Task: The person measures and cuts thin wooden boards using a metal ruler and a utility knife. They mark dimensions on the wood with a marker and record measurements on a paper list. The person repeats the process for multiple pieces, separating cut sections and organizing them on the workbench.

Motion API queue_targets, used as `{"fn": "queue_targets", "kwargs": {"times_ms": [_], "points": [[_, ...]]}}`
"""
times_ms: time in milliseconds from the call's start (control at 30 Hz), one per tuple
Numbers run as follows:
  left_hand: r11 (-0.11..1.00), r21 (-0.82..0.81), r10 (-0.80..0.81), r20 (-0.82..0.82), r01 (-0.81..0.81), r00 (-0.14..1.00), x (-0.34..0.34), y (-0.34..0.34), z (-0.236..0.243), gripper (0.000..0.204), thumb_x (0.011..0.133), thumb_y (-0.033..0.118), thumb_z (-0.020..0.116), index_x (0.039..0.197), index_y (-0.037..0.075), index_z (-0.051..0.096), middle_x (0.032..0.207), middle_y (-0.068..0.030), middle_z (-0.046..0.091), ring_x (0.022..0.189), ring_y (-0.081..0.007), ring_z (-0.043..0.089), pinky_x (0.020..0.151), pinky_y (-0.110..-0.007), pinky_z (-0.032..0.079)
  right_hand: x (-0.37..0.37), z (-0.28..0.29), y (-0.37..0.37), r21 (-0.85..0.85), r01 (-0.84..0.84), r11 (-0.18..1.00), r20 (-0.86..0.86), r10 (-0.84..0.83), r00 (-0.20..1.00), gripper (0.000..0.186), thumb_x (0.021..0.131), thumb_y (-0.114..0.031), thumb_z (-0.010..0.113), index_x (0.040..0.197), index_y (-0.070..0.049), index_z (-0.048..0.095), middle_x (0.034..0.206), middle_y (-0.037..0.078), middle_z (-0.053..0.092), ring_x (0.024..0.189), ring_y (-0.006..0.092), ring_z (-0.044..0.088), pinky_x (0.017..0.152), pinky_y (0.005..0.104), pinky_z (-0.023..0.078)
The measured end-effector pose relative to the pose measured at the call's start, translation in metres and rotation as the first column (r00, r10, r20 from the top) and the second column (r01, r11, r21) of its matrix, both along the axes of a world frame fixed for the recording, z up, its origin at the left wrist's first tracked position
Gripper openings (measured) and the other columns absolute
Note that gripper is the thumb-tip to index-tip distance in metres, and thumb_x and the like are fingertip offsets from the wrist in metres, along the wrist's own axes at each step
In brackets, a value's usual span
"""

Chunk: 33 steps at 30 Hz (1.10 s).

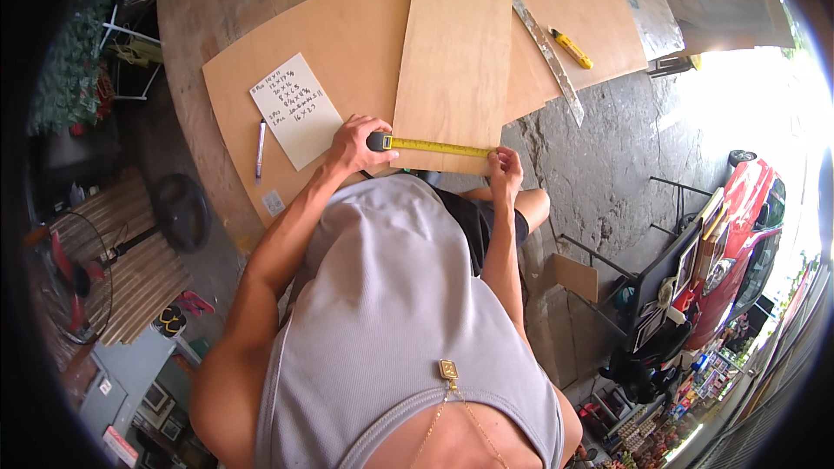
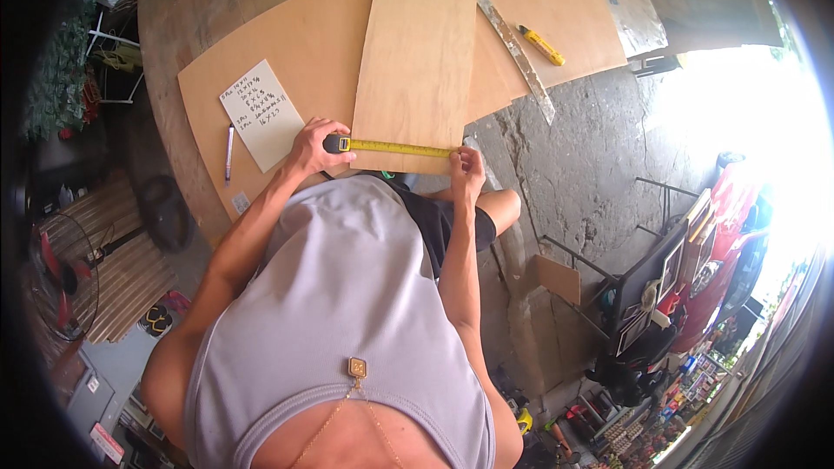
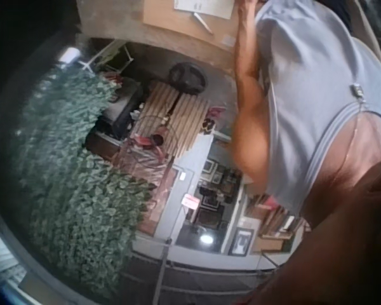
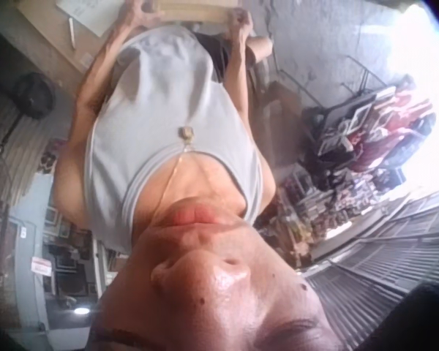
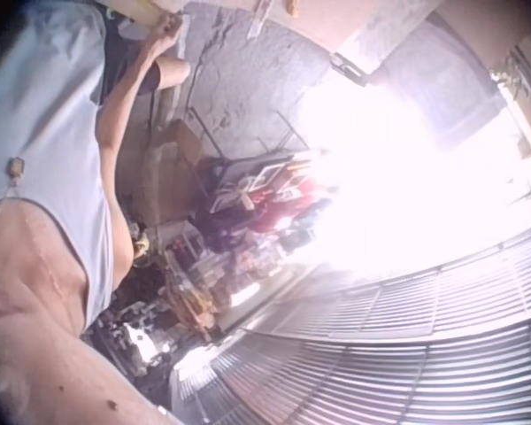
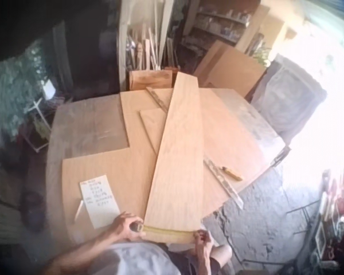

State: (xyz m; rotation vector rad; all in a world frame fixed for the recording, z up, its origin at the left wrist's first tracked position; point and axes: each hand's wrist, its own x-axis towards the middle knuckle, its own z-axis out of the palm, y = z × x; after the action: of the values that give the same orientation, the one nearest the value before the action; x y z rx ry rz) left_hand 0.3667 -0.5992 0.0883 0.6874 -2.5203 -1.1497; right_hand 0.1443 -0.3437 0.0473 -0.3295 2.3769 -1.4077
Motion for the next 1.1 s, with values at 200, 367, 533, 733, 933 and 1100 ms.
{"fn": "queue_targets", "kwargs": {"times_ms": [200,367,533,733,933,1100], "points": [[1.000,-0.007,-0.007,0.007,0.007,1.000,-0.0033,-0.0007,0.0014,0.044,0.062,0.035,0.085,0.094,0.010,0.068,0.088,-0.0047,0.069,0.086,-0.0270,0.062,0.080,-0.039,0.051,-0.0024,-0.0046,0.0024,-0.014,0.008,1.000,0.019,-0.008,1.000,0.025,0.085,-0.019,0.070,0.107,-0.008,0.067,0.088,0.006,0.066,0.077,0.0145,0.062,0.069,0.0291,0.052],[1.000,-0.019,0.003,-0.023,-0.004,1.000,-0.0026,0.0004,-0.0032,0.042,0.062,0.035,0.085,0.092,0.010,0.068,0.087,-0.0053,0.068,0.086,-0.0269,0.062,0.079,-0.039,0.052,0.0009,-0.0044,0.0024,-0.032,0.012,0.999,0.011,-0.012,1.000,0.024,0.086,-0.018,0.069,0.107,-0.007,0.066,0.087,0.004,0.065,0.077,0.0127,0.061,0.068,0.0276,0.051],[1.000,-0.017,0.003,-0.018,-0.003,1.000,-0.0029,0.0001,-0.0012,0.042,0.062,0.035,0.085,0.091,0.010,0.067,0.085,-0.0057,0.067,0.085,-0.0270,0.062,0.078,-0.039,0.051,-0.0025,-0.0078,0.0002,-0.033,0.010,0.999,0.000,-0.010,1.000,0.020,0.088,-0.013,0.068,0.106,-0.006,0.065,0.082,-0.001,0.062,0.073,0.0079,0.056,0.065,0.0240,0.048],[0.999,-0.033,-0.001,-0.024,0.000,1.000,-0.0029,0.0010,-0.0001,0.042,0.063,0.035,0.084,0.092,0.009,0.067,0.085,-0.0052,0.067,0.084,-0.0267,0.061,0.077,-0.038,0.051,-0.0014,-0.0090,0.0037,-0.011,0.009,1.000,0.022,-0.009,1.000,0.024,0.087,-0.019,0.069,0.108,-0.008,0.066,0.087,0.007,0.066,0.079,0.0152,0.063,0.070,0.0305,0.052],[0.999,-0.024,0.023,-0.039,-0.024,0.999,-0.0036,0.0015,0.0001,0.042,0.060,0.032,0.085,0.091,0.010,0.067,0.085,-0.0060,0.068,0.085,-0.0279,0.061,0.078,-0.039,0.051,0.0015,-0.0046,-0.0001,-0.083,0.032,0.996,0.024,-0.031,0.999,0.019,0.088,-0.013,0.069,0.106,-0.008,0.066,0.079,-0.002,0.061,0.070,0.0059,0.054,0.061,0.0223,0.045],[0.999,-0.052,0.011,-0.088,-0.015,0.996,-0.0022,0.0004,-0.0018,0.043,0.061,0.032,0.085,0.092,0.009,0.067,0.086,-0.0069,0.067,0.085,-0.0288,0.061,0.078,-0.040,0.051,0.0053,-0.0066,-0.0020,-0.098,0.063,0.993,0.061,-0.057,0.996,0.019,0.088,-0.011,0.069,0.106,-0.007,0.065,0.079,-0.003,0.061,0.070,0.0058,0.054,0.061,0.0222,0.045]]}}
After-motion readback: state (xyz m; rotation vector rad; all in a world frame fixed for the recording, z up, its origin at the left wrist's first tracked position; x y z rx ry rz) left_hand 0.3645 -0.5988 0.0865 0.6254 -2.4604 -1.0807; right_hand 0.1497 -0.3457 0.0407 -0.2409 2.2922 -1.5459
